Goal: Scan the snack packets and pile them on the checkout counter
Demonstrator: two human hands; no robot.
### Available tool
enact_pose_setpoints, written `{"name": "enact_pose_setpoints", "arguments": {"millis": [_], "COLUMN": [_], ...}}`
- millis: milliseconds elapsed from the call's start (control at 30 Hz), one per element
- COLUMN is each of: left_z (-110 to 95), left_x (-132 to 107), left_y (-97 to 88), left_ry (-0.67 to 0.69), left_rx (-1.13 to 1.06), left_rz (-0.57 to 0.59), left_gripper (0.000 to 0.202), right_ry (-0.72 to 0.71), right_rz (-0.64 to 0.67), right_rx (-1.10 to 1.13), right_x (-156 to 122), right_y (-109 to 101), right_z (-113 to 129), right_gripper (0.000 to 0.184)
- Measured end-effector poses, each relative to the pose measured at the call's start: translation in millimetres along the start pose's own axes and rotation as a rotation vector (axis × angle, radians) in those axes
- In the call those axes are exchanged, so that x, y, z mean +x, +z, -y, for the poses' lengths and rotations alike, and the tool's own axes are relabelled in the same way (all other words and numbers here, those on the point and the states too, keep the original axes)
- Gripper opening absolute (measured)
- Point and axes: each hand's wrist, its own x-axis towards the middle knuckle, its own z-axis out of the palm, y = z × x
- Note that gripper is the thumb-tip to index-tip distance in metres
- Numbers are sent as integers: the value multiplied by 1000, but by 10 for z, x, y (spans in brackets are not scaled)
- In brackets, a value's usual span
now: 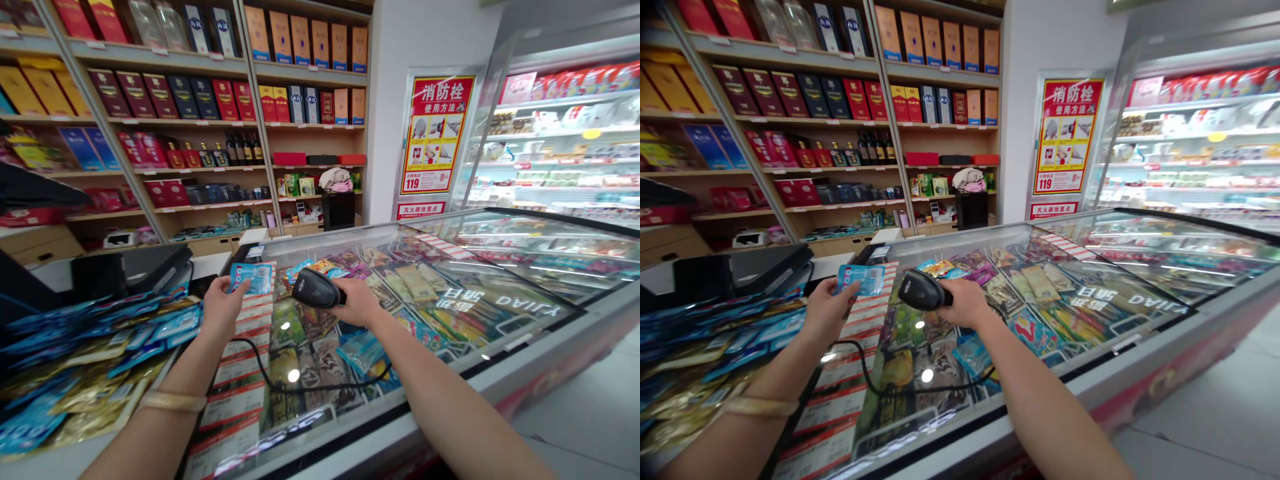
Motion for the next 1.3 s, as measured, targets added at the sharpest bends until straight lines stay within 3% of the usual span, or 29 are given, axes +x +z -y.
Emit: {"name": "enact_pose_setpoints", "arguments": {"millis": [100, 267, 467, 1133, 1300], "left_z": [-65, -96, -86, 20, -54], "left_x": [-222, -368, -388, -388, -361], "left_y": [-74, -74, -64, -77, -166], "left_ry": [-110, -86, -35, -23, 107], "left_rx": [-160, -128, -91, -62, 63], "left_rz": [19, -15, 42, 66, 27], "left_gripper": [35, 31, 30, 32, 27], "right_ry": [-21, -60, -54, -38, -30], "right_rz": [16, 40, 81, 92, 48], "right_rx": [20, 27, -36, -34, 12], "right_x": [-2, -6, 3, 2, -24], "right_y": [15, 30, 37, 56, 43], "right_z": [59, 112, 135, 96, 53], "right_gripper": [28, 33, 24, 27, 29]}}
